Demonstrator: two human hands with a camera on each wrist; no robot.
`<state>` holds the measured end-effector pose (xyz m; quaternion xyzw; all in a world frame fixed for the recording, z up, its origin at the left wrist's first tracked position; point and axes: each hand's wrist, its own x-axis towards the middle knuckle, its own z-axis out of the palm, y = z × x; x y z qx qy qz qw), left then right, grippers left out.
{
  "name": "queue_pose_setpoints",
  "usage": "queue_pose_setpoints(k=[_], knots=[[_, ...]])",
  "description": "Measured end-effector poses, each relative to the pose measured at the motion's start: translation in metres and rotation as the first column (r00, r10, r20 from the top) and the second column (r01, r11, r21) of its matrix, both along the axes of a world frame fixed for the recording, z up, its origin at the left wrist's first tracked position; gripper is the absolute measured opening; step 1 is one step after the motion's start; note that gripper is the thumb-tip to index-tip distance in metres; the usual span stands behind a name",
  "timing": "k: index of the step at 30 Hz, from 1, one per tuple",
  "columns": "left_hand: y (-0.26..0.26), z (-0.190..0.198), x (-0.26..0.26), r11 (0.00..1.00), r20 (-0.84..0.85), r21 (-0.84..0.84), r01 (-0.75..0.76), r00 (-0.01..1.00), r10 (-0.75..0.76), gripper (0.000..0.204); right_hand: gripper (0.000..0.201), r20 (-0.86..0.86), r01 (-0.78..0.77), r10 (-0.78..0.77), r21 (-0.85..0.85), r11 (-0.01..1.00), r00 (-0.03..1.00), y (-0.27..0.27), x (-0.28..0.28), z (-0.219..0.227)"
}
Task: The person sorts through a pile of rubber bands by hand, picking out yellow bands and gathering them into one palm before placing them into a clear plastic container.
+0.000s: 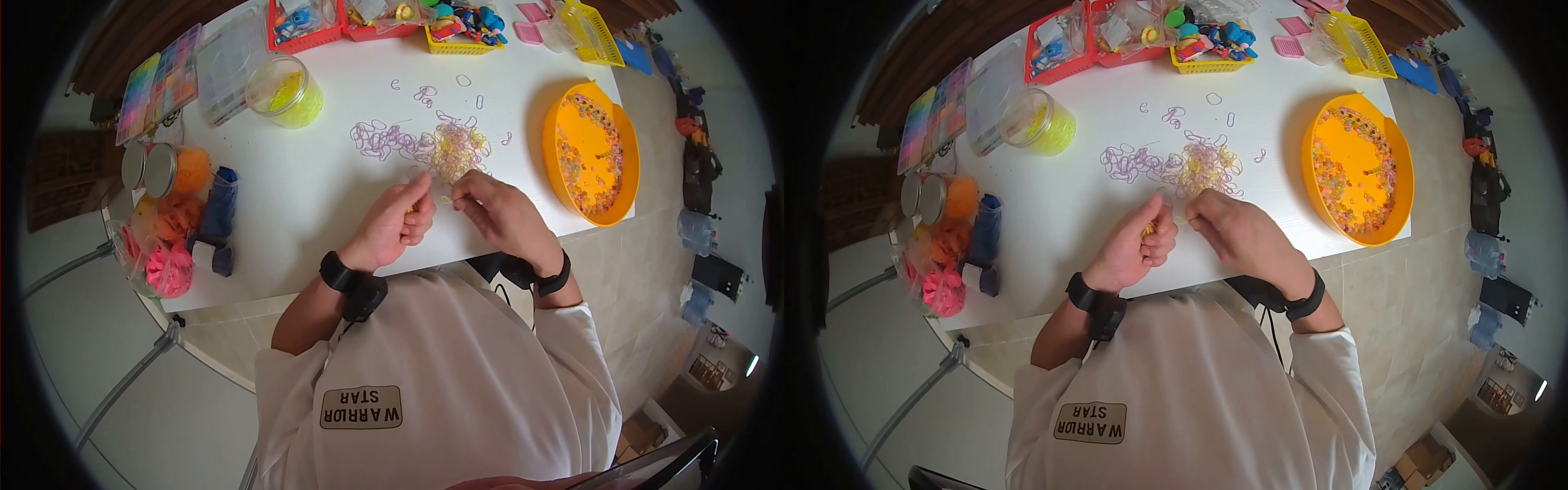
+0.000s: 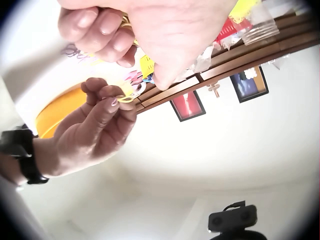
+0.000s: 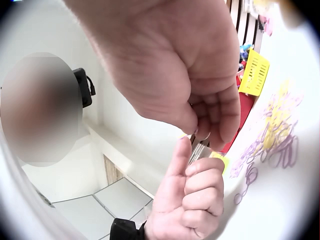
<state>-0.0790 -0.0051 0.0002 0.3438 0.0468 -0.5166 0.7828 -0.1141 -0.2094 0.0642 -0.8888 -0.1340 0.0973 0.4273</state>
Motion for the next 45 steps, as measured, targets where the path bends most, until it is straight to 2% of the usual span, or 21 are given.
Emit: queue_pose_setpoints(k=[3,4,9,14,17,18,21,22,24,31,36,39,42,45], knots=[[-0.002,0.001,0.0,0.999,0.068,0.004,0.04,0.997,-0.04,0.039,0.012,0.037,-0.083,0.082,0.032,0.996,0.996,0.008,0.004,0.001],[-0.003,0.002,-0.001,1.0,0.072,0.0,0.028,0.997,-0.028,0.038,0.012,0.027,-0.083,0.083,-0.01,0.997,0.996,0.009,0.005,-0.002],[-0.002,0.014,0.001,0.999,0.058,0.036,0.022,0.998,-0.024,0.031,0.012,-0.005,-0.08,0.08,0.067,0.995,0.997,0.007,0.003,-0.009],[0.001,0.009,0.001,0.999,-0.002,-0.042,-0.007,1.0,0.007,0.025,0.014,-0.101,-0.01,0.022,0.116,0.993,0.995,-0.004,0.0,-0.008],[0.007,0.009,0.003,0.996,-0.027,-0.052,-0.068,0.997,0.067,0.026,0.012,0.018,0.091,-0.091,0.016,0.996,0.996,-0.021,0.002,-0.009],[0.008,0.01,0.004,0.995,-0.035,-0.039,-0.094,0.995,0.092,0.026,0.009,0.038,0.191,-0.189,-0.048,0.98,0.981,-0.026,0.002,-0.013],[0.01,0.017,0.004,0.98,-0.057,0.032,-0.194,0.979,0.196,0.029,0.009,0.175,0.329,-0.294,-0.226,0.917,0.94,-0.045,0.007,-0.027],[0.011,0.013,0.003,0.979,-0.046,-0.01,-0.204,0.978,0.203,0.028,0.01,0.189,0.35,-0.306,-0.278,0.895,0.933,-0.049,0.008,-0.03],[0.013,0.003,0.002,0.971,-0.023,-0.095,-0.22,0.975,0.219,0.028,0.01,0.225,0.363,-0.304,-0.302,0.882,0.925,-0.059,0.01,-0.041],[0.013,0.011,0.005,0.979,-0.088,-0.048,-0.197,0.977,0.192,0.032,0.008,0.284,0.319,-0.243,-0.263,0.91,0.927,-0.054,0.021,-0.051],[0.018,0.002,0.001,0.986,-0.031,-0.048,-0.163,0.986,0.161,0.046,0.008,0.248,0.299,-0.228,-0.303,0.905,0.941,-0.047,0.029,-0.055],[0.017,0.004,0.002,0.984,-0.127,-0.027,-0.179,0.976,0.174,0.054,0.007,0.242,0.29,-0.22,-0.309,0.906,0.945,-0.047,0.028,-0.055],[0.019,-0.001,0.003,0.973,-0.176,-0.156,-0.17,0.974,0.142,0.057,0.007,0.229,0.298,-0.238,-0.279,0.913,0.944,-0.048,0.026,-0.052],[0.019,-0.002,0.004,0.966,-0.195,-0.191,-0.172,0.972,0.134,0.056,0.006,0.173,0.328,-0.293,-0.239,0.914,0.94,-0.048,0.023,-0.041]])
